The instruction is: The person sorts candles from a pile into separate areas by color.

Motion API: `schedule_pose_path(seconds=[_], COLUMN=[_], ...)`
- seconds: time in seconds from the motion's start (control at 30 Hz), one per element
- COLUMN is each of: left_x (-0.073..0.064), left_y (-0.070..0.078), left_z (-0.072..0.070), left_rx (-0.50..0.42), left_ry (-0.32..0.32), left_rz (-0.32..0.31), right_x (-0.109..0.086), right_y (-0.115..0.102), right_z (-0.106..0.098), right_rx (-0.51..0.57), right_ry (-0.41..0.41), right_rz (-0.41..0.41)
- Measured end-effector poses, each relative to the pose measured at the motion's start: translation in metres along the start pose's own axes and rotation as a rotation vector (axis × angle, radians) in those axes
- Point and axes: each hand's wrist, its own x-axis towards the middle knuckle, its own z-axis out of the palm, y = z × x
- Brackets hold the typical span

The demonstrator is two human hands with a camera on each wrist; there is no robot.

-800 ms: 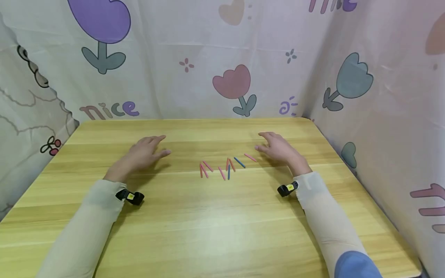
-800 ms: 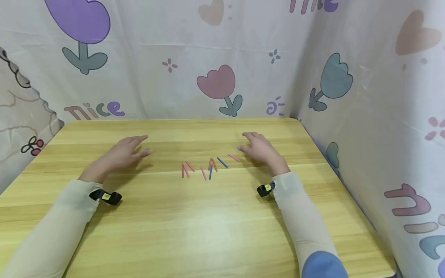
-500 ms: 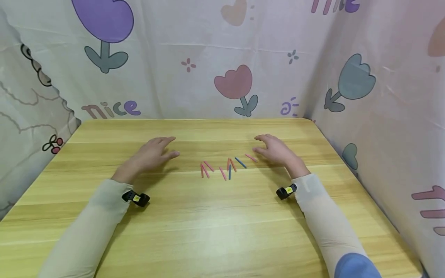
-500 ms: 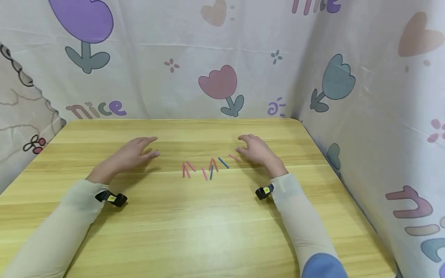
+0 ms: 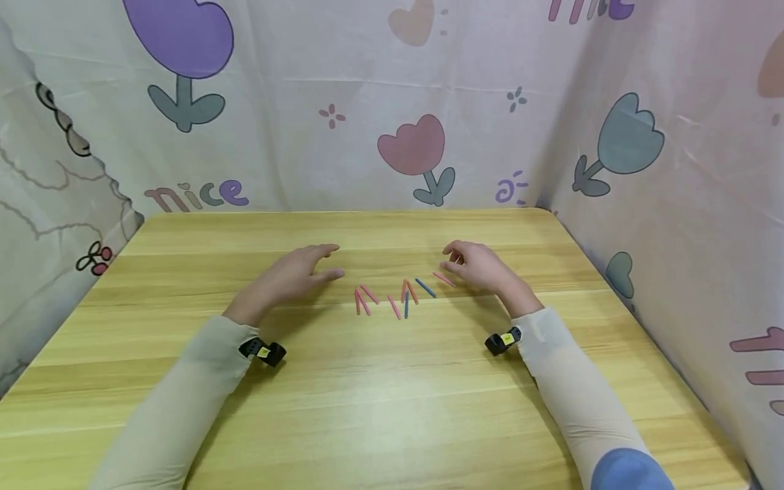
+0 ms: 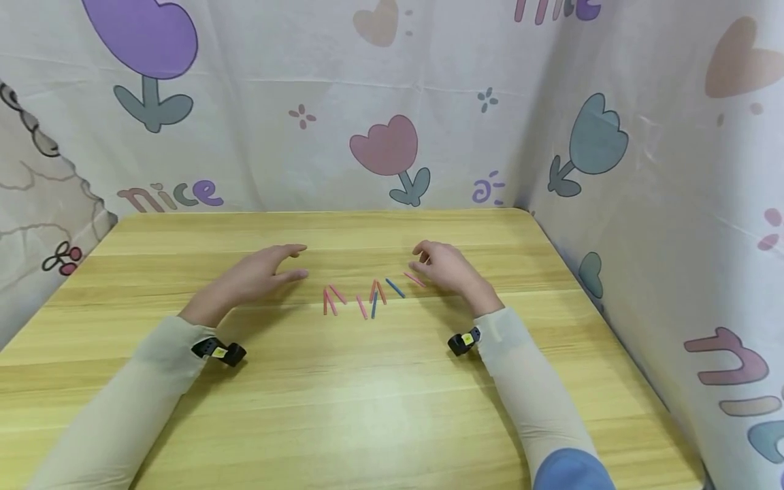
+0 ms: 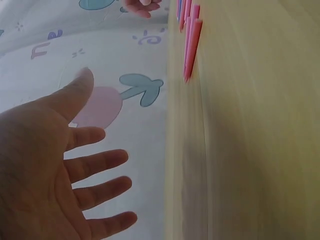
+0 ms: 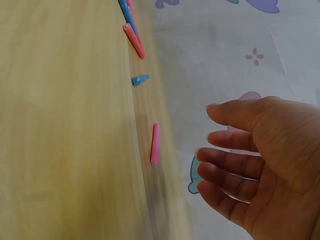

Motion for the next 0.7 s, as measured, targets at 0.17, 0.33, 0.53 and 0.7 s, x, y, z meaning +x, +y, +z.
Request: schedule_pose_path(seconds=[0.17, 0.33, 0.53, 0.7], left_x=[0.011, 0.023, 0.034, 0.039], left_y=[0.009, 0.016, 0.023, 0.026], left_z=[0.007, 0.013, 0.018, 0.026], left_rx=[-0.032, -0.075, -0.104, -0.104], left_ry=[-0.051, -0.083, -0.096, -0.114], left_rz=[0.019, 0.047, 0.095, 0.129], right_x=[0.001, 0.002, 0.002, 0.003], right_y=[0.0, 0.0, -0.006, -0.014], right_z=[0.004, 0.006, 0.007, 0.008], right_rx=[0.027, 0.085, 0.169, 0.184], right_ry=[-0.005, -0.03, -0.056, -0.061], right_rz=[-0.013, -0.014, -0.009, -0.019])
